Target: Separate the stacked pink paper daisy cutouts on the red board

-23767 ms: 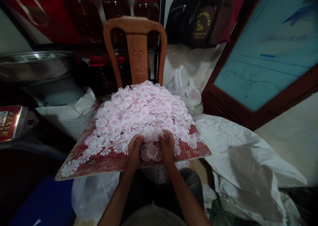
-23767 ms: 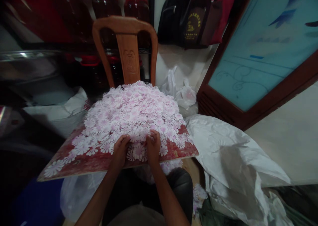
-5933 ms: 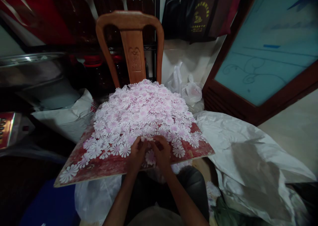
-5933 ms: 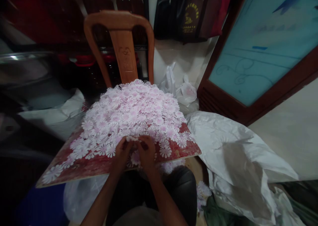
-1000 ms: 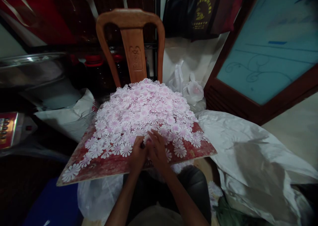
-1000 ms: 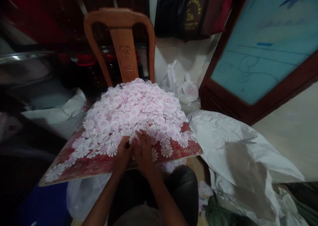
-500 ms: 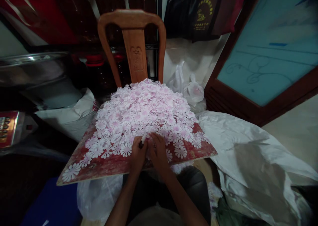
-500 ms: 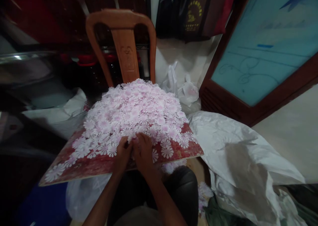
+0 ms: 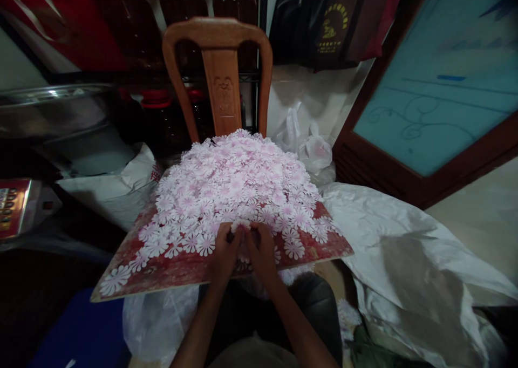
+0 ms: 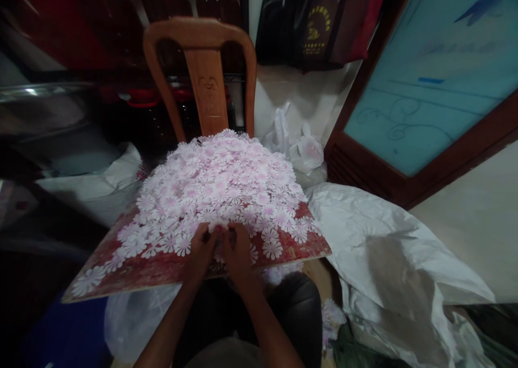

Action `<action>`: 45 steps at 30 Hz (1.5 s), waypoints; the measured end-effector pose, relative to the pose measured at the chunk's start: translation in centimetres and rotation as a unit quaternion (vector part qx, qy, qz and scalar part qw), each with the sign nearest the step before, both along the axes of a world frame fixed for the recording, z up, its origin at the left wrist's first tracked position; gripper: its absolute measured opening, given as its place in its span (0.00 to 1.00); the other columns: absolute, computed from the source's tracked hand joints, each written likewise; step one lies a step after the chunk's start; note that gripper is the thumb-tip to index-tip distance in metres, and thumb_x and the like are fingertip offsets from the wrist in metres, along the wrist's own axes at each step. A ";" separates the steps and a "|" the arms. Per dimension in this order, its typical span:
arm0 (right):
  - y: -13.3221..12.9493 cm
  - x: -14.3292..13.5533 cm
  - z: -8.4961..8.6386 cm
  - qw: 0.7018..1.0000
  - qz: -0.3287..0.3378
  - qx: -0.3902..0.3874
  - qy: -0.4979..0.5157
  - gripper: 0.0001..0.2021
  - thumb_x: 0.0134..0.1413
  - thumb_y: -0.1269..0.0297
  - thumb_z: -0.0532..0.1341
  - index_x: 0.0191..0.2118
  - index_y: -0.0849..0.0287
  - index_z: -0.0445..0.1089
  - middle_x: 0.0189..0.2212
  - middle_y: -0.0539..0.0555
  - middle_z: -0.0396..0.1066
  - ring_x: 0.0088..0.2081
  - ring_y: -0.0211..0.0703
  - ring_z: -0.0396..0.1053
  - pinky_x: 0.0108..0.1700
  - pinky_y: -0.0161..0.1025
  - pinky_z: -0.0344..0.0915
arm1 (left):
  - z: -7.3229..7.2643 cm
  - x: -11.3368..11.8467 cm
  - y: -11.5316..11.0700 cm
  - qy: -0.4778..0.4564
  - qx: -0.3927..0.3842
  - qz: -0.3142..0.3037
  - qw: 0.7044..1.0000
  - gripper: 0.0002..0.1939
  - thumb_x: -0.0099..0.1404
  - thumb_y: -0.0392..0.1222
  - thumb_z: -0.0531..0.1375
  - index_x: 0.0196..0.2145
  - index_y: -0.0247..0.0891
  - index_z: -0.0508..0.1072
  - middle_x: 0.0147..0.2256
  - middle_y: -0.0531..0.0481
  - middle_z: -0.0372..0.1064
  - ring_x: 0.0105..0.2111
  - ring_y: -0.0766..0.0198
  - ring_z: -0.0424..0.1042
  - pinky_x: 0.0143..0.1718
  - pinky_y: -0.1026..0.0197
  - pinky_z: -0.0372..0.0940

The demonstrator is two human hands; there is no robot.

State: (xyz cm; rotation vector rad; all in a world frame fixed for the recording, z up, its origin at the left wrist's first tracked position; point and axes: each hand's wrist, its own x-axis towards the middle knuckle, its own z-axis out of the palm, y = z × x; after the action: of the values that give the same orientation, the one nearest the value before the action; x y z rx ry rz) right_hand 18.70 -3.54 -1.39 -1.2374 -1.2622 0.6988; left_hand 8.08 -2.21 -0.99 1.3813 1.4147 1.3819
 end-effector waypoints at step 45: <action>0.1 0.4 0.7 0.998 -0.018 0.024 0.060 0.11 0.57 0.61 0.60 0.45 0.57 0.70 0.43 0.56 0.68 0.44 0.44 0.67 0.47 0.42 0.65 | 0.7 0.3 -0.3 0.070 0.013 -0.050 0.996 0.08 0.64 0.46 0.56 0.34 0.40 0.70 0.35 0.52 0.65 0.37 0.62 0.65 0.41 0.63 0.60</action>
State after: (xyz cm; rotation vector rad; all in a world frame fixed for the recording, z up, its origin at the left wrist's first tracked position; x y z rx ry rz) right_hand 19.07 -3.41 -0.66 -1.1604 -1.1488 0.7020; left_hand 8.37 -2.54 -0.29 1.5695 1.4007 1.2644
